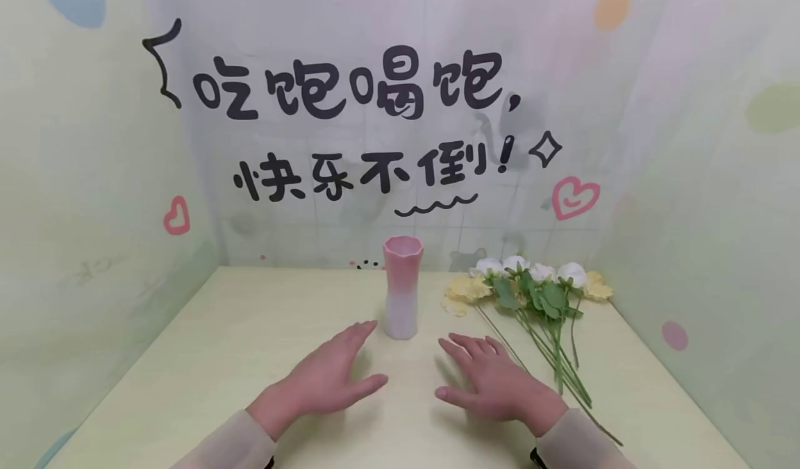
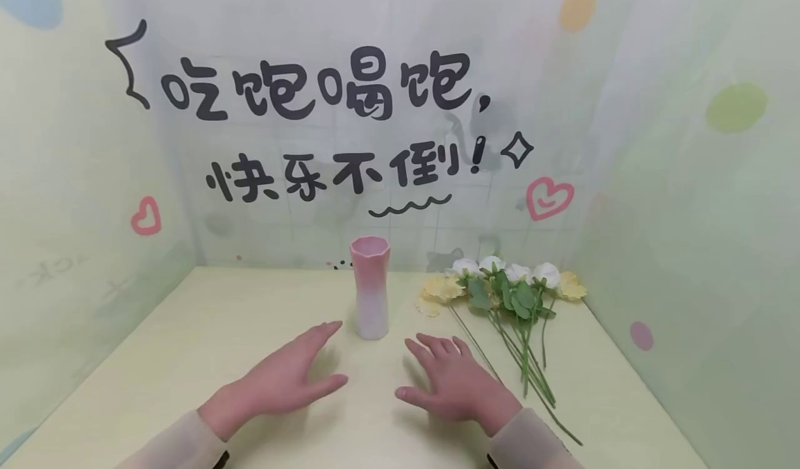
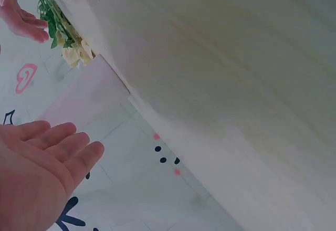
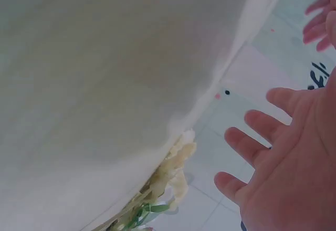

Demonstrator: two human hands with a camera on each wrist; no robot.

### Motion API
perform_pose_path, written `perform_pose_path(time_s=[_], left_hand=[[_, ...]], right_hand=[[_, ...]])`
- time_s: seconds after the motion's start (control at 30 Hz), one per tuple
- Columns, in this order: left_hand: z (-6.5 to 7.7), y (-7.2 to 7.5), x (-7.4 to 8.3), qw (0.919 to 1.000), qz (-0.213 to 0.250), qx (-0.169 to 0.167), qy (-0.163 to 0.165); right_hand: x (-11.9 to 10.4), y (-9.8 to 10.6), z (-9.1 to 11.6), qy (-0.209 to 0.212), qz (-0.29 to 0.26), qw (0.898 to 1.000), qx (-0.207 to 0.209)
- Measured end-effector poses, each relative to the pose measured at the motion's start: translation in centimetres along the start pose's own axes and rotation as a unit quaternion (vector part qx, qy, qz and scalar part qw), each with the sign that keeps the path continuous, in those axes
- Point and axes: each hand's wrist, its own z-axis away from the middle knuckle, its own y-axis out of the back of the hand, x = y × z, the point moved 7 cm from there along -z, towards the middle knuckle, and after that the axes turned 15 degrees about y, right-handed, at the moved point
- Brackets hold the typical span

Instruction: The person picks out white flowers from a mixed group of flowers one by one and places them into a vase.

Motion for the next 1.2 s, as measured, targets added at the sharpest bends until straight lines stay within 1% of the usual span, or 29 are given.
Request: perform_pose_path(time_s=[0.1, 0.23, 0.33, 0.43, 0.6, 0.8, 1.0, 1.03, 1.2], left_hand=[[-1.0, 0.2, 0.0, 0.9988, 0.040, 0.018, 0.021], [-2.3, 0.0, -0.1, 0.9955, 0.077, 0.032, 0.044], [-3.4, -0.2, 0.0, 0.9910, 0.114, 0.043, 0.055], [-4.6, -0.4, 0.1, 0.9857, 0.148, 0.050, 0.063], [-6.7, -0.6, 0.5, 0.9785, 0.187, 0.045, 0.076], [-8.8, -0.5, 0.6, 0.9693, 0.223, 0.038, 0.096], [-10.3, -0.7, 1.1, 0.9599, 0.265, 0.036, 0.085], [-10.6, -0.8, 1.2, 0.9590, 0.269, 0.037, 0.080], [-11.5, -1.2, 1.5, 0.9576, 0.276, 0.039, 0.073]], right_hand=[[0.3, 0.9, -0.1, -0.003, -0.005, 1.000, 0.019], [0.5, 1.9, -0.3, 0.013, 0.005, 0.999, 0.053], [0.7, 2.5, -0.4, 0.023, 0.012, 0.996, 0.082], [1.2, 3.0, -0.5, 0.015, -0.001, 0.995, 0.102], [2.4, 3.4, -0.9, -0.011, -0.024, 0.993, 0.111], [3.1, 4.1, -1.5, -0.014, -0.033, 0.992, 0.119], [3.3, 4.9, -1.9, -0.017, -0.031, 0.992, 0.124], [3.3, 5.0, -2.0, -0.019, -0.031, 0.992, 0.124], [3.5, 5.4, -2.1, -0.024, -0.033, 0.992, 0.122]])
